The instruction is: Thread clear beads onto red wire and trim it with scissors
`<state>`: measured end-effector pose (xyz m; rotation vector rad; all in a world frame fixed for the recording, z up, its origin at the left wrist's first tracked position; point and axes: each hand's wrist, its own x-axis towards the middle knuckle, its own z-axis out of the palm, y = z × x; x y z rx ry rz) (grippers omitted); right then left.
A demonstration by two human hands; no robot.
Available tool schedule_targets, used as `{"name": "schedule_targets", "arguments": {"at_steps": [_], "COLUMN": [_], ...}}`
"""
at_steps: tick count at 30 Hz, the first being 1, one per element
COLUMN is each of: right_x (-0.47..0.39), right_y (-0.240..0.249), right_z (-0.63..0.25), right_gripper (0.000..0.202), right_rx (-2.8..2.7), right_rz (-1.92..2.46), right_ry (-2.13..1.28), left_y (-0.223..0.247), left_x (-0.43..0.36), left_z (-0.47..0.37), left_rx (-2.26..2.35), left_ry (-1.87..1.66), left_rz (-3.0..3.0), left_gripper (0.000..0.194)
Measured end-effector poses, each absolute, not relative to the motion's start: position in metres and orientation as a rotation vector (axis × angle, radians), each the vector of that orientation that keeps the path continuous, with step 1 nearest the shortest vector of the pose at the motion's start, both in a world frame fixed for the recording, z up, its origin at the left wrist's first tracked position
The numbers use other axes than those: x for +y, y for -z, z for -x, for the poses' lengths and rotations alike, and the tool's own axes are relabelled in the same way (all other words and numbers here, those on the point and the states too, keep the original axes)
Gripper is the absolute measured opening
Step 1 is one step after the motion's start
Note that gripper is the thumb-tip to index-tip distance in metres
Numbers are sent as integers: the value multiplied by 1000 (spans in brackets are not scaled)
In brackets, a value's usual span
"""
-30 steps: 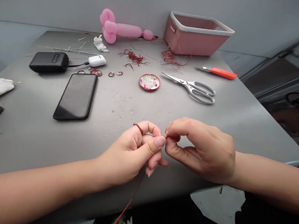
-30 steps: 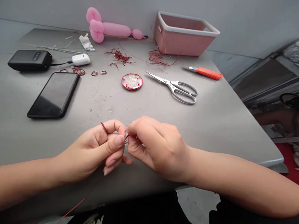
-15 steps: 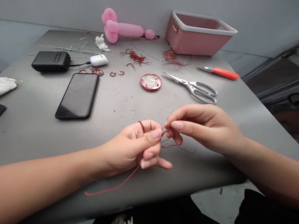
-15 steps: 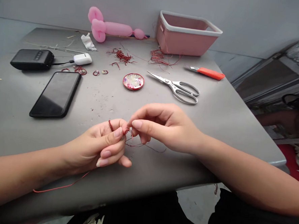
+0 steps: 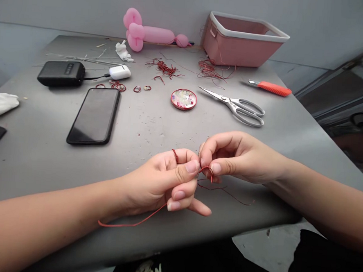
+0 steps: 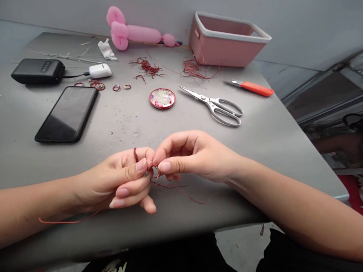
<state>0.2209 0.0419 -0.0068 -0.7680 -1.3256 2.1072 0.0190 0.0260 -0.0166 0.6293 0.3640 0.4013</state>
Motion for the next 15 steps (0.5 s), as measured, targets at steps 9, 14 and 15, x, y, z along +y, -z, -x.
{"name": "schedule_targets", "arguments": {"at_steps": [9,14,15], "right_x": [33,27,27], "right_y": [-1,-4,-4], "right_z": [-223,-224,-224], "right_gripper": [6,14,14], "right_rx": [-1846,-2247,-2304], "right_rz": [798,683,660], "right_ry": [-1600,-842,-708], "left_y": [21,20,19], "left_x": [24,25,25], "left_z": [-18,-20,-19], "left_rx": [357,399,412], "left_ry": [-391,-341,-331], "left_rz": [-617,-626,-631], "left_gripper": [23,25,25]}}
